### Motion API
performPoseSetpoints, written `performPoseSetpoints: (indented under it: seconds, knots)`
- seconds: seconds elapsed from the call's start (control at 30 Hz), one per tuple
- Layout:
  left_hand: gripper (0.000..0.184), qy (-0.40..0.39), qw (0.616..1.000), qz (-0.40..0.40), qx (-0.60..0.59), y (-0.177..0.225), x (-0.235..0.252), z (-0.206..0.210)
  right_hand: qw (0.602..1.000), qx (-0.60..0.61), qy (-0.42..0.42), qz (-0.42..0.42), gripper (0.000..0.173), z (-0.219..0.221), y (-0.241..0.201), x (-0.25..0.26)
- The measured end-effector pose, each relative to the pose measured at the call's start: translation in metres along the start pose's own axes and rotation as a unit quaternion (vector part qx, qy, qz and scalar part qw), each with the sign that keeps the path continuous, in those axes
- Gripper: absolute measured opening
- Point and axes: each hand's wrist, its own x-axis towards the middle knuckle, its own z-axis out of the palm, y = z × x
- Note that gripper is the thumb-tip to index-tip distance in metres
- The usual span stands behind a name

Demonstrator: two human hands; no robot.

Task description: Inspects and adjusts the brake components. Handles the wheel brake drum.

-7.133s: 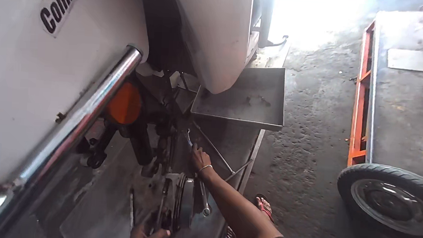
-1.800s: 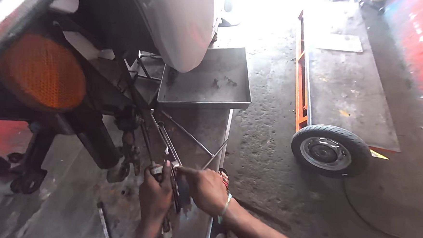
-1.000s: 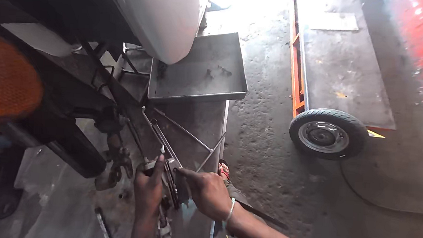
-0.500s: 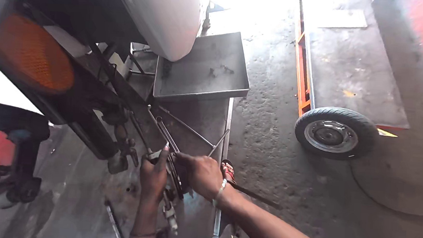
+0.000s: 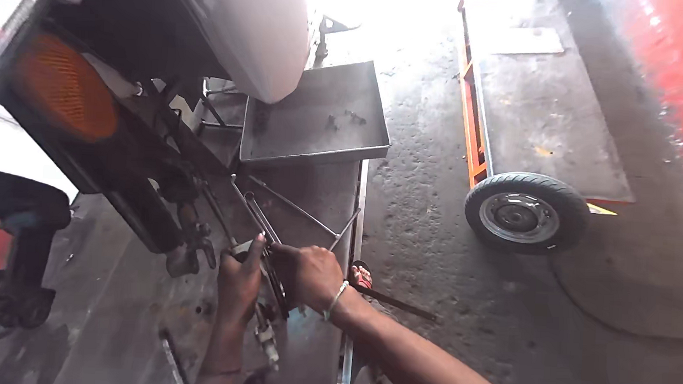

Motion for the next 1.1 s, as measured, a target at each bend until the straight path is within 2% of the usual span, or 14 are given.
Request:
performPoseSetpoints:
  seconds: [0.13,0.27,0.4,0.47,0.57,0.7,0.87,1.0,1.1]
  knots:
    - [0.056,0.011,1.000,0.006,0.013,0.007,0.000,-0.001,1.000,-0.006,0.005,-0.008,0.048,-0.001,-0.001,-0.018]
    - [0.056,0.001,1.000,0.001,0.023,0.004,-0.004,-0.001,0.999,-0.031,-0.010,0.000,0.040,-0.002,-0.005,0.004]
    - [0.055,0.005,1.000,-0.003,0.013,0.007,0.000,-0.003,1.000,-0.023,-0.017,-0.009,0.045,-0.007,-0.003,-0.018]
    - [0.057,-0.003,1.000,-0.007,0.023,0.005,0.000,-0.004,0.999,-0.028,-0.037,0.006,0.046,-0.010,-0.004,-0.014]
    - [0.060,-0.002,1.000,-0.010,0.029,0.006,0.002,-0.003,0.999,-0.034,-0.017,-0.015,0.045,-0.007,0.001,0.001]
    - [0.059,0.004,0.999,-0.011,0.042,0.012,0.005,-0.004,1.000,-0.018,-0.009,-0.019,0.049,-0.005,0.002,-0.013]
    - [0.061,-0.008,0.999,-0.004,0.053,0.009,0.003,-0.003,1.000,-0.015,-0.011,-0.020,0.038,-0.007,-0.002,0.001]
    - [0.059,-0.006,0.999,0.001,0.043,0.010,0.007,-0.004,1.000,0.001,-0.016,-0.012,0.047,-0.008,-0.004,-0.014]
    - [0.062,-0.010,0.999,-0.006,0.042,0.008,0.005,-0.004,1.000,-0.004,-0.004,-0.014,0.039,-0.005,-0.004,0.007]
